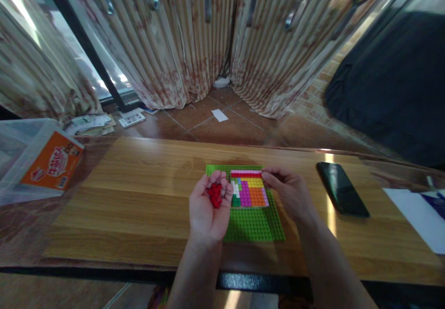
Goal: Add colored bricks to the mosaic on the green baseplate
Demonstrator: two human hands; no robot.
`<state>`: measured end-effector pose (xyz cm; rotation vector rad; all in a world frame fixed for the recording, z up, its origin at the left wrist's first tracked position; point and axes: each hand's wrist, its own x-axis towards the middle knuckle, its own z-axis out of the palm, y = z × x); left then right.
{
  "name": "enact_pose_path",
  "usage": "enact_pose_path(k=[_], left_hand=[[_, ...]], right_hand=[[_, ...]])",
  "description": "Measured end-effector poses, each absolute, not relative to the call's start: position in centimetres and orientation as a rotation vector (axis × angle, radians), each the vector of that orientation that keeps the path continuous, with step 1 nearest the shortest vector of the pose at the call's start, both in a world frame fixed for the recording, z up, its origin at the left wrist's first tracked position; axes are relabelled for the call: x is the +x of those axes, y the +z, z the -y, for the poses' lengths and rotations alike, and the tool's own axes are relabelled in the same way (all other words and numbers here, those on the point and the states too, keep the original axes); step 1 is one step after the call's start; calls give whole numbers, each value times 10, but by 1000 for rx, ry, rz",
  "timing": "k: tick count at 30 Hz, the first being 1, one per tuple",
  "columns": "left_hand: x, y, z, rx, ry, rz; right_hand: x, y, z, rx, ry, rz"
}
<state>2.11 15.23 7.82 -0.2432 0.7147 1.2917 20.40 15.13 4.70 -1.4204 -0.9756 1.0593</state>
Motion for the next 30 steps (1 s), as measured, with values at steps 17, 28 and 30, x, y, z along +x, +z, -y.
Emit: enact_pose_path(k=[17,28,30], left_hand=[[22,79,-152,-192,1284,-761],[20,83,-151,-115,1286,-700],[21,85,-149,-88,1258,-655]], right_hand=[[203,36,-166,-1218,1340,875],[198,40,-162,-1204,1225,869],[197,47,-159,-1256,1061,904]])
